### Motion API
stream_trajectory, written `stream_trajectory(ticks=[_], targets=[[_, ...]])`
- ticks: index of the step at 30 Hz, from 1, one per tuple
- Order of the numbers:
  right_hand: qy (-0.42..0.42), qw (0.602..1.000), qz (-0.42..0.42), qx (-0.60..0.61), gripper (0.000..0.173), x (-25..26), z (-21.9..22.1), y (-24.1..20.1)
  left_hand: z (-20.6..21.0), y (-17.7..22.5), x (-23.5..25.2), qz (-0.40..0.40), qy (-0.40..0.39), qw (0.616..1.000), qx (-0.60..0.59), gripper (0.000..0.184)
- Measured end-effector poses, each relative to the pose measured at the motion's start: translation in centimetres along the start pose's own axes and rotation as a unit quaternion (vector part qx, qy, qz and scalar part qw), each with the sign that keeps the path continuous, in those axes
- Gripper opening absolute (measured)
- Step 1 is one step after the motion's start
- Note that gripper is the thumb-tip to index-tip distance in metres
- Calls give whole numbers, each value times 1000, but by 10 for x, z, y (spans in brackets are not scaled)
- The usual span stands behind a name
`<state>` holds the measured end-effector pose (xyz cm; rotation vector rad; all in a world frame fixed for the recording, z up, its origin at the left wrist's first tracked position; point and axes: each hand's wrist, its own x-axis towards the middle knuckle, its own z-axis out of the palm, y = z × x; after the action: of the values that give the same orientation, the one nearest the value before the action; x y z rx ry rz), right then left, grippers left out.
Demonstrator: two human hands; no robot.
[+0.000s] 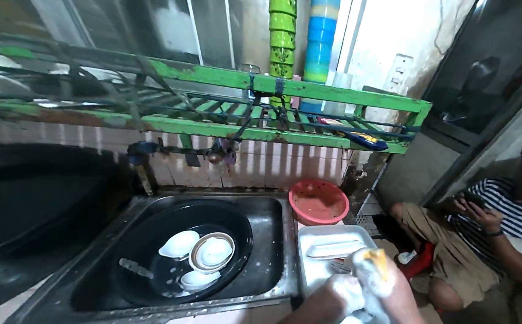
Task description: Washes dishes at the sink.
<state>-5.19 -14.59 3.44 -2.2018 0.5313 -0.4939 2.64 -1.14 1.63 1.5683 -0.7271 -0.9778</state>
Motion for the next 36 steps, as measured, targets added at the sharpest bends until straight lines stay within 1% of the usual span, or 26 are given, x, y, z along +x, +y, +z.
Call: stream_trajectory(ticks=[2, 3, 4, 5, 7, 8, 9, 10, 11, 12, 13, 14, 16, 18, 19, 20, 21, 23, 24, 26, 28, 29, 31, 33, 34, 36], targets=[[8, 986, 73, 152, 43, 10, -7, 20, 0, 8, -8, 1, 17, 998, -61, 30], [9, 979, 96, 181, 38, 11, -11, 24, 0, 7, -9, 8, 12, 997, -75, 31], [2, 981, 100, 166, 39, 11, -14, 23, -1, 1, -6, 15, -4, 997, -79, 33], [-12, 990, 86, 107, 44, 10, -15, 17, -2, -10, -1, 28, -20, 996, -82, 32], [-41, 998, 7, -52, 49, -1, -8, -6, 1, -15, -5, 46, -41, 997, -55, 27], [-25, 995, -38, -88, 48, -6, -1, -11, 4, -13, -6, 44, -36, 998, -17, 28], [-2, 996, -54, -74, 46, -6, 2, -11, 5, -3, -7, 29, -27, 999, 34, 27], [11, 999, -29, -31, 44, -2, 0, -7, 5, 13, -10, -2, -31, 997, 73, 30], [14, 999, 33, 25, 41, 6, -4, 3, 6, 25, -9, -37, -26, 995, 90, 33], [28, 992, 93, 76, 35, 15, -5, 18, 9, 24, -6, -52, 6, 998, 40, 32], [43, 985, 127, 107, 31, 17, -6, 27, 13, 16, -3, -36, 52, 997, -35, 29], [53, 984, 127, 112, 31, 14, -4, 32, 15, 8, 0, -7, 93, 992, -81, 29], [53, 997, 30, 50, 42, -9, 5, 18, 19, -6, 2, 56, 153, 979, -125, 30], [63, 994, -81, -27, 47, -27, 18, 6, 18, 8, -9, 16, 159, 987, -28, 36], [69, 994, -75, -25, 48, -28, 19, 4, 16, 16, -13, 5, 138, 990, 30, 36], [63, 998, -24, 2, 47, -23, 15, 3, 15, 14, -13, 36, 116, 990, 74, 34], [47, 996, 54, 51, 44, -14, 7, 6, 15, 3, -9, 103, 102, 984, 104, 33], [12, 963, 173, 205, 27, 3, -5, 20, 17, -7, -9, 189, 79, 970, 134, 32], [-15, 930, 201, 308, 22, 6, -9, 24, 18, -5, -11, 196, 75, 970, 123, 31], [-48, 824, 241, 510, 33, 5, -8, 29, 19, -6, -11, 201, 76, 975, 55, 30], [-24, 725, 269, 634, 50, 1, 3, 29, 22, -5, -10, 222, 73, 972, 22, 31], [-7, 689, 274, 670, 55, 0, 10, 29, 25, -8, -7, 256, 84, 963, 19, 31], [13, 663, 274, 696, 63, -3, 21, 24, 33, -19, 3, 345, 122, 929, 53, 27], [6, 648, 275, 710, 67, -5, 30, 18, 37, -33, 21, 448, 207, 859, 134, 19], [-9, 634, 283, 720, 65, -8, 32, 16, 35, -36, 28, 447, 233, 846, 175, 20], [-23, 651, 326, 684, 51, -15, 37, 11, 26, -31, 37, 330, 239, 898, 167, 26]])
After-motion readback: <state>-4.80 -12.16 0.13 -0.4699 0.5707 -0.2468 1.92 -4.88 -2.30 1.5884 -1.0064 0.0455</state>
